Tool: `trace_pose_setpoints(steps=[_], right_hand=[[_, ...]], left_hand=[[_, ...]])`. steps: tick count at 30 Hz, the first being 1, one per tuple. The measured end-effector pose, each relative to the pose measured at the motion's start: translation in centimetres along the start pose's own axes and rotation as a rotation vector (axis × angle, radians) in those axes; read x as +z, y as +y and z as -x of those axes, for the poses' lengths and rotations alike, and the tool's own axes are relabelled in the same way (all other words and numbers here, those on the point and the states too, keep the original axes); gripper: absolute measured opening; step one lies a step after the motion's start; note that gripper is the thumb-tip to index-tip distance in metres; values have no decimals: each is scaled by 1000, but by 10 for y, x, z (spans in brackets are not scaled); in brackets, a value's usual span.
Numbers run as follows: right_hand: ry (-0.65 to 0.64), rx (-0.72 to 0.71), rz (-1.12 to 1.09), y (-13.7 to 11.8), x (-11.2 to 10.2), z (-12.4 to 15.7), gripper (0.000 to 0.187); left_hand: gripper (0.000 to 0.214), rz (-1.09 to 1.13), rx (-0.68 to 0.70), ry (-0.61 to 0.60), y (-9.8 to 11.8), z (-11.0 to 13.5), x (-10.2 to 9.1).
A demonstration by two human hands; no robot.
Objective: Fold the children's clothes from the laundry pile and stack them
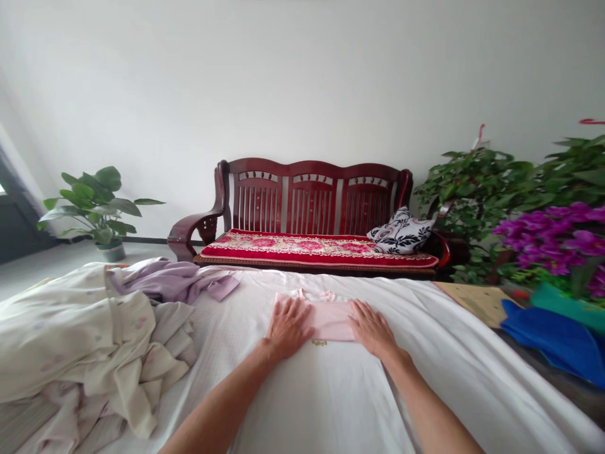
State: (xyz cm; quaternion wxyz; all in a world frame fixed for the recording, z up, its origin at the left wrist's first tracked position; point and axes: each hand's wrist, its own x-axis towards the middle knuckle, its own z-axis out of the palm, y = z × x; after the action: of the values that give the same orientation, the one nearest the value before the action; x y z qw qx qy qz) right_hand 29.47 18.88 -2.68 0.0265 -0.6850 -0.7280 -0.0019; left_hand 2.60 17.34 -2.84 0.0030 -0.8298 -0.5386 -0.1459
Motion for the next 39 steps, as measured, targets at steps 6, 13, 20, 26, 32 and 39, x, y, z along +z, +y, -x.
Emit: trace_pose_setpoints(steps=[6,13,20,26,32,39], right_hand=[[81,131,-31,22,-13,16,50],[182,65,-99,-12,-41,-9,42],[178,19,-98,-60,-42,-63,36],[147,68,-117,-70,-34,-78,29],[183,117,-114,-63,-28,-83,25],[193,26,-87,-61,-32,-64,41]], left_hand=[[54,-35,-33,-43,-11,21,-8],[49,-21,48,8,7,-4,-23],[51,6,45,-34,14,-28,0],[49,7,32,6,13,-26,9],[53,28,-28,-35,15,-25,10],[54,22,-26,-81,18,-30,-4]])
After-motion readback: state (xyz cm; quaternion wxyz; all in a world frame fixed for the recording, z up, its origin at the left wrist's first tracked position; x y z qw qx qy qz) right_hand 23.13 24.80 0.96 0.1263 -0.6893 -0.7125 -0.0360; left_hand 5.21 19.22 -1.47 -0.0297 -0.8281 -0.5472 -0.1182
